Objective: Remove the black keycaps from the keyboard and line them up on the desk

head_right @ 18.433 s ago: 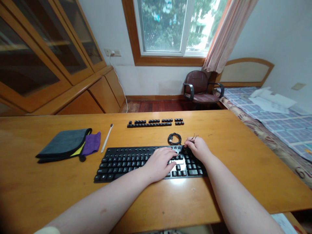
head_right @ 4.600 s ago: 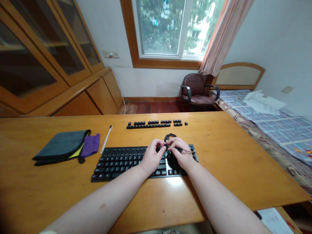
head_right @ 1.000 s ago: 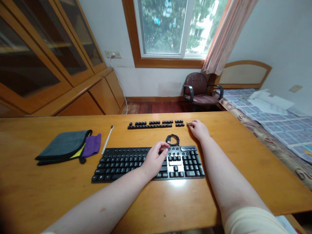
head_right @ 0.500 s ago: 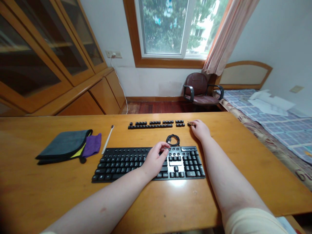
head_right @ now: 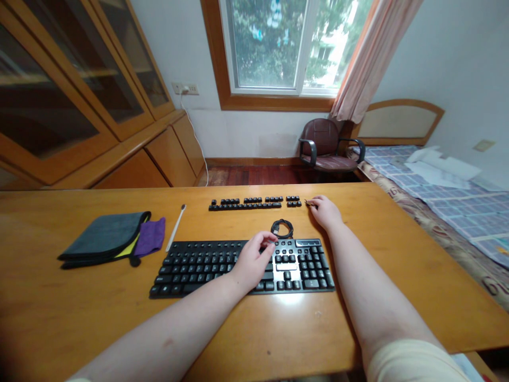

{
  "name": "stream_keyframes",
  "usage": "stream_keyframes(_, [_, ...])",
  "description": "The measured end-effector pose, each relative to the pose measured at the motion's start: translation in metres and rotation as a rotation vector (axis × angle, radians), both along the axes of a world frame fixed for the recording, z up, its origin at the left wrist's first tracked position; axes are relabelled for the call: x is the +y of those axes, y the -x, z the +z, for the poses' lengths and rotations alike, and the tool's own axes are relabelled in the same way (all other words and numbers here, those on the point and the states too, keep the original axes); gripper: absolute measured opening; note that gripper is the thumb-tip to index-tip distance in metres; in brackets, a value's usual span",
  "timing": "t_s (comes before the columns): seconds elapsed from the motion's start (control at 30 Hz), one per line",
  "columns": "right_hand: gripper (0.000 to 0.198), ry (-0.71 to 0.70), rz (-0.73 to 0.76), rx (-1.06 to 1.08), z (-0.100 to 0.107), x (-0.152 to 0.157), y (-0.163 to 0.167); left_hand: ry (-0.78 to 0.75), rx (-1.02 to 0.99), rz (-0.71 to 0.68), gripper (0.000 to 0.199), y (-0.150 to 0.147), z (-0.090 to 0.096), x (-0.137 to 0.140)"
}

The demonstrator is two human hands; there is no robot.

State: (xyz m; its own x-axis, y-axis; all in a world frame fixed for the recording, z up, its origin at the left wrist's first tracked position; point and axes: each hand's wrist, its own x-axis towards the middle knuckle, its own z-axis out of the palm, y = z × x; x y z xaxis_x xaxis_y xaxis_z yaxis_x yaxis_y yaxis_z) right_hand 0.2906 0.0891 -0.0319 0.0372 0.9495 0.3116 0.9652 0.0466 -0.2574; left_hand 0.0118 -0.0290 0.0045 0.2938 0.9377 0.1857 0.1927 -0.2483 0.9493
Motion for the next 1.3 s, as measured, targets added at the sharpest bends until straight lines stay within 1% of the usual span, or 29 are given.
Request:
stream_keyframes(0.17, [0.024,-0.008,-0.007,0.004,0.0007,-0.0004,-0.0008,-0.012,0.008,-0.006,0.016,0.0,0.0,0.0002])
stream_keyframes(0.3, [0.026,-0.027,-0.066,0.008,0.0016,0.0001,-0.0044,-0.012,0.012,-0.003,0.016,-0.0001,0.0006,0.0001])
stream_keyframes(0.47, [0.027,0.009,-0.117,0.004,0.001,0.0007,-0.0076,-0.004,0.023,-0.007,0.015,0.0003,0.0014,-0.0001])
stream_keyframes(0.9, [0.026,0.023,-0.095,-0.003,-0.0005,0.001,-0.0074,-0.003,0.026,-0.01,0.016,-0.0003,-0.0001,-0.0002])
stream_keyframes(1.03, [0.026,0.003,-0.1,0.004,0.0016,-0.0001,-0.0058,-0.004,0.025,-0.008,0.016,0.0,-0.0004,0.0007])
stream_keyframes(1.13, [0.027,-0.011,-0.064,0.004,0.003,-0.0015,-0.0028,-0.004,0.021,-0.009,0.016,0.0,-0.0004,0.0011])
stream_keyframes(1.3, [0.026,0.02,0.003,-0.006,0.0028,-0.0024,0.001,0.0,0.019,-0.01,0.016,0.0,0.0011,0.0006])
